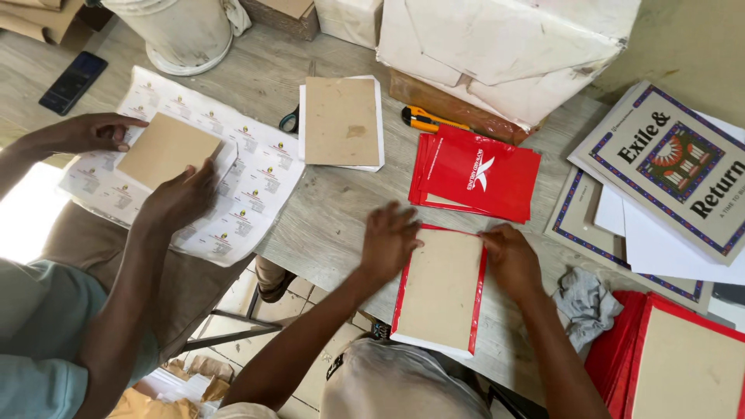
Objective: The person wraps the edges of a book cover with red paper, folds the corners, and presses the cover to adhere the paper. They repeat this process for multiple book covers, stacking the finished items on the table.
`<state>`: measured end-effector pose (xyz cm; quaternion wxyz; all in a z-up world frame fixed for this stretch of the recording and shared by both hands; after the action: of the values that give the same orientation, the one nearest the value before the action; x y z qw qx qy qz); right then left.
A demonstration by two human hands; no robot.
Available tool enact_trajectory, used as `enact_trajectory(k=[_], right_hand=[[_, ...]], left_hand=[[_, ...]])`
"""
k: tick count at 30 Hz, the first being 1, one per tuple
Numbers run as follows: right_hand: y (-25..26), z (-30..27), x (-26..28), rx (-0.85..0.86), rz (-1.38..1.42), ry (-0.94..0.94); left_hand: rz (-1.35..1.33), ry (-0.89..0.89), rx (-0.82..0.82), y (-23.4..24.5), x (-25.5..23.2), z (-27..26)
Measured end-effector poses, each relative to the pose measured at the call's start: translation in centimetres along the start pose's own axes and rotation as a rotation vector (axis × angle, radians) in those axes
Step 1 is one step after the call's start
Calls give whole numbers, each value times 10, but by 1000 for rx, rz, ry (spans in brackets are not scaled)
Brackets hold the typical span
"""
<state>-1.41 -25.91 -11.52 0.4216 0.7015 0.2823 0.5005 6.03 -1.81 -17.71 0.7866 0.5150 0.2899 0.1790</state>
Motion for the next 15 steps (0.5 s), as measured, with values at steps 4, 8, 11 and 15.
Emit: enact_trajectory(k=[4,8,11,15], right_hand=[[-53,-30,5,-267,-466,170],[-69,-39,18,-610,-267,257],[-86,-43,13,-674,-260,247],[-92,-42,12,-765,-264,222]], left_hand=[[170,-139,-95,8,-58,-8],[244,-222,-243,10,-64,-2],[218,-236,-296,11,-64,-4],[245,-224,-269,3,-65,-4]])
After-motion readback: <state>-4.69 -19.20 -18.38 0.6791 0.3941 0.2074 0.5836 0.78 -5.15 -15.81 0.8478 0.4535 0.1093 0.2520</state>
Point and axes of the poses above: each hand's wrist, its own z-axis towards the middle knuckle, its own y-axis out of the back of the hand, x = y × z, the point moved 3 cm from there along z, towards the middle knuckle, and after that the axes turned 13 degrees about -y, right-handed, at the moved point
